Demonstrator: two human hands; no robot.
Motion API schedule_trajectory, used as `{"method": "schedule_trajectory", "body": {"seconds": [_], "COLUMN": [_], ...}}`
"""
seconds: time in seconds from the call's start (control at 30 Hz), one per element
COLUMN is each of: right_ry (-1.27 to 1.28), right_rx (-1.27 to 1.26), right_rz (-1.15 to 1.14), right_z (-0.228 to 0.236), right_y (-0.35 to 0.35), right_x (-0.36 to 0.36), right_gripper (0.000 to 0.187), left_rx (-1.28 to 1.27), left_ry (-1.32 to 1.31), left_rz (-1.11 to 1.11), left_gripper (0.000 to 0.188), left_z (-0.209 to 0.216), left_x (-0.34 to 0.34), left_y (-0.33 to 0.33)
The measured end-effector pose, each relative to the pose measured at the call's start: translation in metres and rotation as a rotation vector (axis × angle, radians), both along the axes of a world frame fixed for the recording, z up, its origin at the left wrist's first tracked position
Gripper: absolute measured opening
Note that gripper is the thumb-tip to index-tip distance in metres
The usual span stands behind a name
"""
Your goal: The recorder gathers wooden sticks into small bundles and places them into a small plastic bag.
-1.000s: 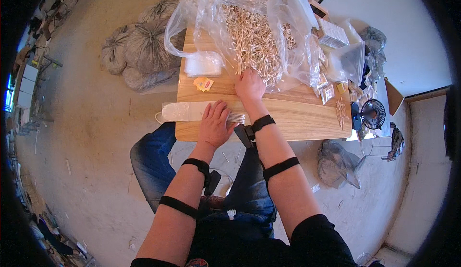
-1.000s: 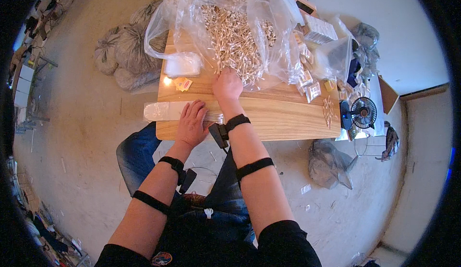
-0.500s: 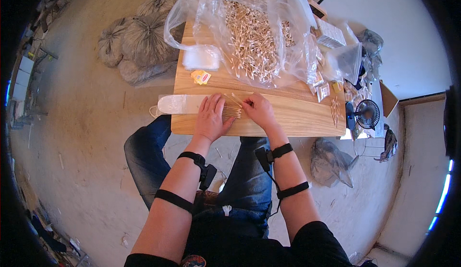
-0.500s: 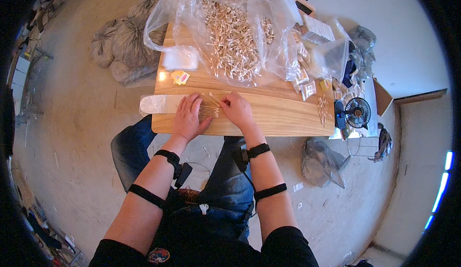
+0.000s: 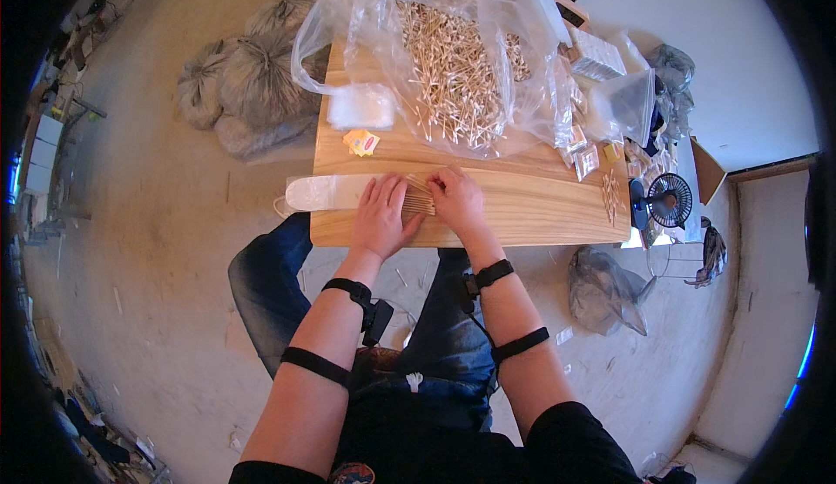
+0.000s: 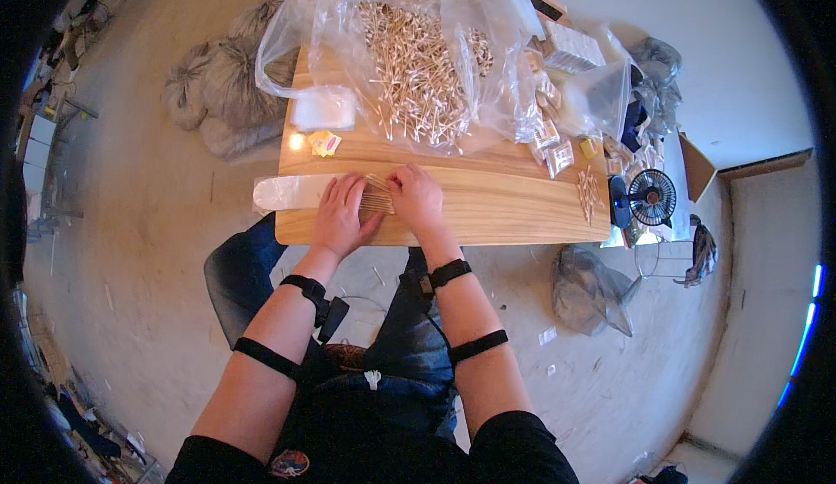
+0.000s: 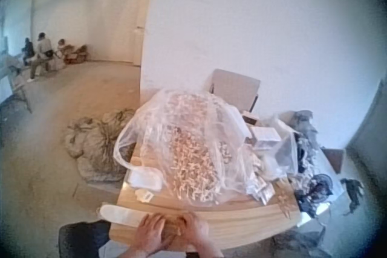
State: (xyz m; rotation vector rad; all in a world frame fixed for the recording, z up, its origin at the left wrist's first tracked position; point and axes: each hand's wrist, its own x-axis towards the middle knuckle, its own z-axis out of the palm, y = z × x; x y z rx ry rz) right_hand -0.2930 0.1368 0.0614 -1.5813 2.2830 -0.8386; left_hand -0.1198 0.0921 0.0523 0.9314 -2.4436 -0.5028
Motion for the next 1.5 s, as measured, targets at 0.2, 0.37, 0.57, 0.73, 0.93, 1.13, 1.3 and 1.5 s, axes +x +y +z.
{"method": "schedule_trajectory", "body": {"seconds": [0.2, 0.37, 0.57, 0.73, 0.93, 1.13, 1.3, 1.5], "right_ry": [-0.13, 0.164, 0.194, 0.16, 0.053, -0.09, -0.076, -0.059], "right_rx": [-0.049, -0.012, 0.087, 0.024, -0.019, 0.019, -0.059, -0.035], "right_rz": [-0.052, -0.218, -0.267, -0.2, -0.08, -0.028, -0.046, 0.152], "right_z": [-0.005, 0.008, -0.003, -0.011, -0.006, 0.002, 0.008, 0.0], "right_y": [-0.027, -0.066, -0.07, -0.033, 0.002, 0.004, -0.012, -0.004], "right_x": [0.002, 0.002, -0.011, -0.007, -0.002, -0.013, 0.0, 0.002], "right_gripper": [0.014, 0.024, 0.023, 0.017, 0.013, 0.013, 0.011, 0.013], "left_rx": [0.051, -0.041, -0.03, -0.012, -0.045, -0.042, -0.025, -0.01], "left_ry": [-0.001, -0.1, -0.103, -0.06, -0.038, -0.067, -0.065, -0.058], "left_rz": [0.012, 0.038, 0.017, 0.059, 0.052, 0.047, 0.056, 0.051], "left_gripper": [0.07, 0.072, 0.069, 0.065, 0.059, 0.064, 0.07, 0.075], "left_z": [0.005, -0.001, -0.004, -0.006, -0.001, 0.0, 0.0, 0.006], "left_x": [0.002, -0.001, -0.009, -0.001, -0.001, -0.003, 0.001, -0.003], "left_y": [0.001, 0.0, 0.002, 0.002, 0.002, 0.002, 0.002, 0.002]}}
